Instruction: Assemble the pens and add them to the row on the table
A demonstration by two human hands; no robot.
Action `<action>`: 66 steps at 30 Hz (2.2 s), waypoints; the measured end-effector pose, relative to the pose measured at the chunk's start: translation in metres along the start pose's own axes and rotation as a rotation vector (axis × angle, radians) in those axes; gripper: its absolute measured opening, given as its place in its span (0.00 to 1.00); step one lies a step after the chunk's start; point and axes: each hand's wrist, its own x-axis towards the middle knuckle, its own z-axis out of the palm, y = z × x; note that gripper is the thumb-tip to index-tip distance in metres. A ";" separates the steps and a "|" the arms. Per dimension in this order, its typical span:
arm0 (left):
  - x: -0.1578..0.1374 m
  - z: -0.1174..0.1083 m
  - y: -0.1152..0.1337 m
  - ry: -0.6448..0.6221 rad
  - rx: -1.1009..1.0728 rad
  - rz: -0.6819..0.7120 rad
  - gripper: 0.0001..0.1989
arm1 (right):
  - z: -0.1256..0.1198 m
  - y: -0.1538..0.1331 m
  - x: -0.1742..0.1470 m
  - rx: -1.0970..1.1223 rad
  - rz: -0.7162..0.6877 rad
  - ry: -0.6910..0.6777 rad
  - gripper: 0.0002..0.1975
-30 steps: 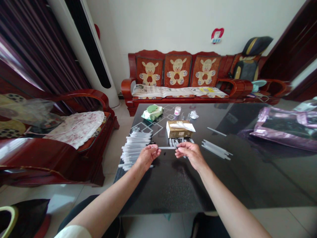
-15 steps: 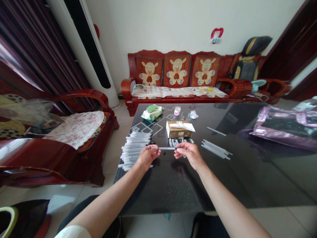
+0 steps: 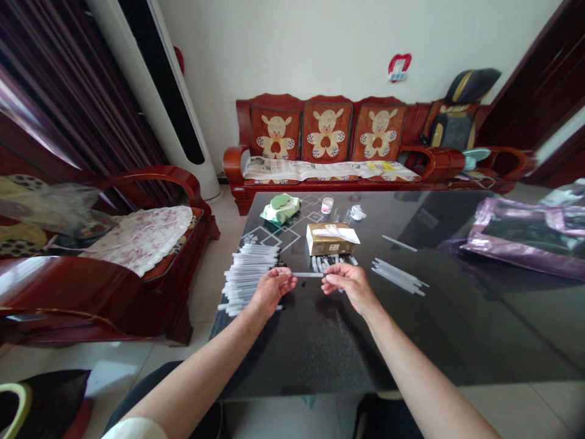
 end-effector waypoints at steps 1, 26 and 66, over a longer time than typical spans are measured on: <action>0.000 0.000 0.000 0.000 -0.002 -0.003 0.04 | 0.000 0.000 0.000 -0.001 -0.001 0.001 0.13; -0.004 0.003 -0.001 -0.023 0.003 0.084 0.08 | -0.001 0.003 0.001 -0.007 0.033 0.060 0.15; -0.002 0.001 -0.002 -0.018 0.032 0.072 0.08 | -0.006 0.007 0.003 -0.131 0.063 -0.014 0.18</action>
